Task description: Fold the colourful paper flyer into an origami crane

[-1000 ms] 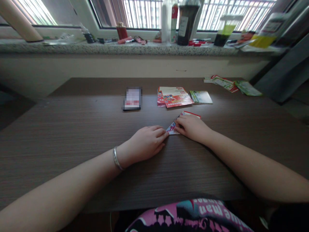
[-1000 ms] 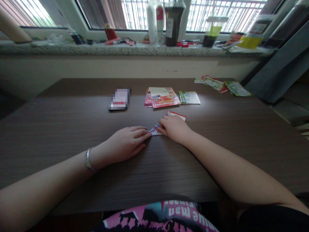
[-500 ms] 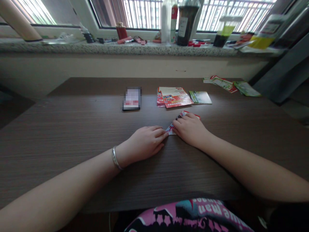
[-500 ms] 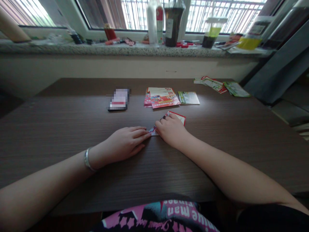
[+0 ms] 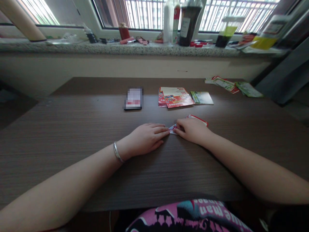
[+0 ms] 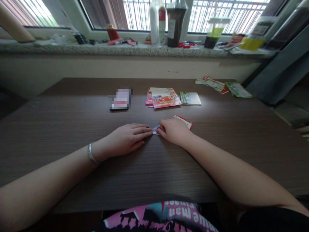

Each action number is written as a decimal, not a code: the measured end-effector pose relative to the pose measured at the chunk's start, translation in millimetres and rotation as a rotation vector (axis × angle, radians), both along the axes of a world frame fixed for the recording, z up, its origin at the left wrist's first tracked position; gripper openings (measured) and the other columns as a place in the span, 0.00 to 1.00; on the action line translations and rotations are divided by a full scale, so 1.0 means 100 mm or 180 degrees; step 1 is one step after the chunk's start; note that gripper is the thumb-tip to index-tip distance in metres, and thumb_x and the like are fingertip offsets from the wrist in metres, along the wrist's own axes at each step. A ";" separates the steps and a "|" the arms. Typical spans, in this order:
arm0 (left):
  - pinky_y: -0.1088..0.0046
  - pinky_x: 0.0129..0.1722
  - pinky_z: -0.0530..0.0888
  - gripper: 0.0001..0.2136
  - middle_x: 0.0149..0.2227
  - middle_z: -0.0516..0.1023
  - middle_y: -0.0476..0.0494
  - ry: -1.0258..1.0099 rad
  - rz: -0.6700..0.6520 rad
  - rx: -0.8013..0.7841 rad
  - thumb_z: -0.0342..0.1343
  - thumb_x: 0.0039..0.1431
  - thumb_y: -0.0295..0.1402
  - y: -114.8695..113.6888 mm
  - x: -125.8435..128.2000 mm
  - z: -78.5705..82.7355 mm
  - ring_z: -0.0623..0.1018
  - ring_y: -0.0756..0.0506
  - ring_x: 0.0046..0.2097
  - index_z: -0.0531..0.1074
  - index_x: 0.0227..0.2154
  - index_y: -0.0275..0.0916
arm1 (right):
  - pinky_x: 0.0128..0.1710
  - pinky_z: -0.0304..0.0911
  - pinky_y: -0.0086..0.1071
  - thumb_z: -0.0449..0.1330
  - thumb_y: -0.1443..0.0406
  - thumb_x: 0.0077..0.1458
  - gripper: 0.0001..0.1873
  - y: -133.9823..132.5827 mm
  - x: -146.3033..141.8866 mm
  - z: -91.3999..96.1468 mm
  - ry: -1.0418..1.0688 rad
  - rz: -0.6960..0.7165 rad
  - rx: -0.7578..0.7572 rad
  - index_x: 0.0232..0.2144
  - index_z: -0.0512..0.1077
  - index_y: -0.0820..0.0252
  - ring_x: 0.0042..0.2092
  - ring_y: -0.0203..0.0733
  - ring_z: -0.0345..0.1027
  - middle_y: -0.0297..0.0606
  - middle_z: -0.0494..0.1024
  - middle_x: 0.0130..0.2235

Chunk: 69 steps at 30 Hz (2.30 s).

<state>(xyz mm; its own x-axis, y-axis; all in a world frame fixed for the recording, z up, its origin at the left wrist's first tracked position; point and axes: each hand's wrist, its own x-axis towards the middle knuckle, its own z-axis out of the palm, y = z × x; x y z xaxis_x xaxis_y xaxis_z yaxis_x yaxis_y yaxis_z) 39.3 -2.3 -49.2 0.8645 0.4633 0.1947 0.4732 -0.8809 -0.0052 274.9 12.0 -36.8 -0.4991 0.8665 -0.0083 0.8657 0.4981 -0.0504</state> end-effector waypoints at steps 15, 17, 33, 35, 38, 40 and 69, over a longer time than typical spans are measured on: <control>0.61 0.51 0.75 0.17 0.53 0.74 0.39 -0.0004 0.0246 0.0089 0.48 0.65 0.34 -0.09 0.09 0.08 0.76 0.41 0.51 0.68 0.55 0.37 | 0.32 0.51 0.33 0.50 0.55 0.63 0.16 0.03 -0.04 -0.02 -0.0215 0.0029 0.0073 0.32 0.72 0.58 0.36 0.45 0.72 0.40 0.80 0.35; 0.60 0.50 0.75 0.17 0.53 0.74 0.40 -0.0015 0.0284 0.0077 0.48 0.65 0.34 -0.10 0.09 0.09 0.76 0.41 0.51 0.68 0.55 0.38 | 0.32 0.52 0.33 0.50 0.56 0.63 0.16 0.03 -0.04 -0.01 -0.0248 0.0042 0.0069 0.33 0.72 0.58 0.36 0.45 0.72 0.41 0.80 0.36; 0.62 0.50 0.75 0.16 0.52 0.75 0.41 0.0112 0.0267 0.0021 0.51 0.60 0.27 -0.06 0.03 0.13 0.77 0.42 0.49 0.72 0.50 0.38 | 0.31 0.50 0.33 0.50 0.56 0.63 0.16 0.01 -0.02 -0.03 -0.0184 0.0045 0.0112 0.32 0.72 0.58 0.36 0.43 0.71 0.39 0.79 0.35; 0.62 0.51 0.75 0.16 0.52 0.75 0.41 0.0112 0.0256 0.0017 0.50 0.60 0.27 -0.05 0.02 0.13 0.76 0.42 0.50 0.72 0.50 0.38 | 0.30 0.49 0.33 0.50 0.56 0.63 0.16 0.01 -0.02 -0.04 -0.0202 0.0034 0.0107 0.32 0.72 0.58 0.35 0.43 0.70 0.39 0.79 0.34; 0.62 0.51 0.74 0.16 0.52 0.75 0.40 0.0079 0.0237 0.0034 0.50 0.60 0.27 -0.05 0.01 0.11 0.76 0.42 0.51 0.71 0.51 0.37 | 0.31 0.49 0.33 0.50 0.56 0.63 0.16 0.00 -0.03 -0.03 -0.0234 0.0033 0.0163 0.33 0.72 0.59 0.35 0.43 0.70 0.40 0.79 0.35; 0.62 0.52 0.74 0.16 0.51 0.75 0.39 0.0051 0.0182 0.0054 0.50 0.61 0.28 -0.04 0.01 0.09 0.75 0.41 0.51 0.71 0.51 0.36 | 0.32 0.50 0.33 0.50 0.56 0.64 0.16 -0.02 -0.03 -0.02 -0.0234 0.0091 0.0268 0.34 0.71 0.59 0.36 0.44 0.70 0.41 0.79 0.35; 0.62 0.49 0.75 0.18 0.47 0.74 0.36 -0.0086 0.0244 -0.0129 0.47 0.64 0.30 -0.09 0.05 0.07 0.75 0.42 0.49 0.66 0.56 0.36 | 0.40 0.56 0.34 0.53 0.59 0.63 0.15 -0.02 0.08 0.01 0.0322 0.1316 0.0537 0.31 0.75 0.60 0.39 0.42 0.65 0.42 0.76 0.35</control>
<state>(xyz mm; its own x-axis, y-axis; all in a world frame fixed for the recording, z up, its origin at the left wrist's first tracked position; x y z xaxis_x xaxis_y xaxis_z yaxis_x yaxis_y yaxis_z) 44.4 -10.9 -41.9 0.8210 0.5358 0.1973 0.5387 -0.8414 0.0434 282.7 10.1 -35.8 -0.7943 0.5795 0.1823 0.5874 0.8092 -0.0131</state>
